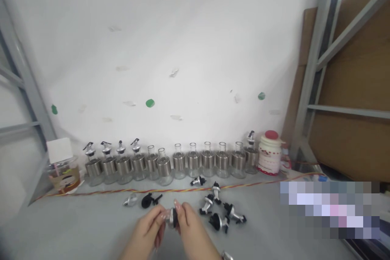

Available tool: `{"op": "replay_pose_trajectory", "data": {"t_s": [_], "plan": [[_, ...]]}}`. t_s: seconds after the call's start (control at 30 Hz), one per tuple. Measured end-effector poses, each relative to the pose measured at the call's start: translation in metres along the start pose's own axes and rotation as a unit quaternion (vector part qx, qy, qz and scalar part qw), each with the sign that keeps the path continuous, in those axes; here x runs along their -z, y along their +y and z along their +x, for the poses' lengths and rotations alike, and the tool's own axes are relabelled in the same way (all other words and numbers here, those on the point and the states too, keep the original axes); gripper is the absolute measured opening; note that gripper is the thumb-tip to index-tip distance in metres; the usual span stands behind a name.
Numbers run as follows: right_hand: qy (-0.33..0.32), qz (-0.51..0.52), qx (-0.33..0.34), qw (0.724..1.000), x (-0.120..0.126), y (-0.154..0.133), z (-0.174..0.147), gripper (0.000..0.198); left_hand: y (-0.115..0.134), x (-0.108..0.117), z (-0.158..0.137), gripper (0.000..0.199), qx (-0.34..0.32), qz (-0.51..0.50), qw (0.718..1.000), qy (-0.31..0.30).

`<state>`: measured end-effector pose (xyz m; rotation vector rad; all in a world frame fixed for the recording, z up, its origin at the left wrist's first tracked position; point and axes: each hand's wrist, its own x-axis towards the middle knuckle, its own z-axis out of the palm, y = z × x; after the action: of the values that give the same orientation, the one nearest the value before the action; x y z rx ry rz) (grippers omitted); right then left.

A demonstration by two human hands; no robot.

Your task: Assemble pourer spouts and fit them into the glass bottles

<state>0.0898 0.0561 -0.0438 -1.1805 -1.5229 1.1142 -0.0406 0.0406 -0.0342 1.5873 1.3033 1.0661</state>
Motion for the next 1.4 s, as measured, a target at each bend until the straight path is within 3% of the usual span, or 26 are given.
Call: {"op": "replay_pose_trajectory", "data": {"t_s": [0.2,0.37,0.43,0.53,0.67,0.73,0.8,0.9,1.0,1.1,1.17,1.27,1.33,1.4], "plan": [[0.009,-0.130,0.078,0.988,0.002,-0.009,-0.013,0.037,-0.002,-0.002,0.003,0.051,0.146,-0.184,0.972,-0.029],[-0.018,-0.252,0.209,0.945,0.013,-0.016,-0.014,0.040,0.016,0.015,0.003,0.041,0.238,-0.303,0.906,-0.176],[-0.024,-0.303,0.260,0.916,0.019,-0.019,-0.012,0.044,0.020,0.016,0.003,0.041,0.236,-0.292,0.913,-0.161],[-0.006,-0.369,0.291,0.883,0.025,-0.022,-0.008,0.044,0.016,0.009,0.004,0.052,0.185,-0.214,0.957,-0.058],[0.036,-0.383,0.253,0.888,0.026,-0.024,-0.007,0.039,0.009,0.001,0.006,0.063,0.166,-0.235,0.956,-0.064],[0.052,-0.342,0.206,0.915,0.022,-0.023,-0.007,0.038,0.009,0.001,0.006,0.058,0.171,-0.268,0.946,-0.070],[0.054,-0.263,0.139,0.953,0.018,-0.020,-0.005,0.038,0.008,0.001,0.003,0.056,0.151,-0.235,0.957,-0.072],[0.045,-0.115,0.057,0.991,0.013,-0.013,0.002,0.042,0.005,0.006,-0.002,0.051,-0.015,-0.009,0.999,-0.046],[0.020,0.013,-0.009,1.000,0.010,-0.008,0.010,0.050,0.003,0.014,-0.005,0.040,-0.175,0.244,0.954,-0.006],[-0.031,0.111,-0.082,0.990,0.009,-0.009,0.013,0.054,0.007,0.024,-0.003,0.033,-0.200,0.343,0.918,-0.002],[-0.048,0.145,-0.101,0.983,0.011,-0.013,0.013,0.054,0.011,0.028,-0.002,0.028,-0.212,0.341,0.916,-0.014],[-0.055,0.153,-0.096,0.982,0.013,-0.019,0.012,0.052,0.013,0.029,0.000,0.026,-0.220,0.265,0.938,-0.037],[-0.055,0.125,-0.083,0.987,0.014,-0.020,0.012,0.053,0.009,0.025,0.001,0.023,-0.187,0.189,0.963,-0.042],[-0.046,0.073,-0.058,0.995,0.014,-0.016,0.012,0.053,0.004,0.018,0.002,0.021,-0.113,0.095,0.988,-0.043]]}}
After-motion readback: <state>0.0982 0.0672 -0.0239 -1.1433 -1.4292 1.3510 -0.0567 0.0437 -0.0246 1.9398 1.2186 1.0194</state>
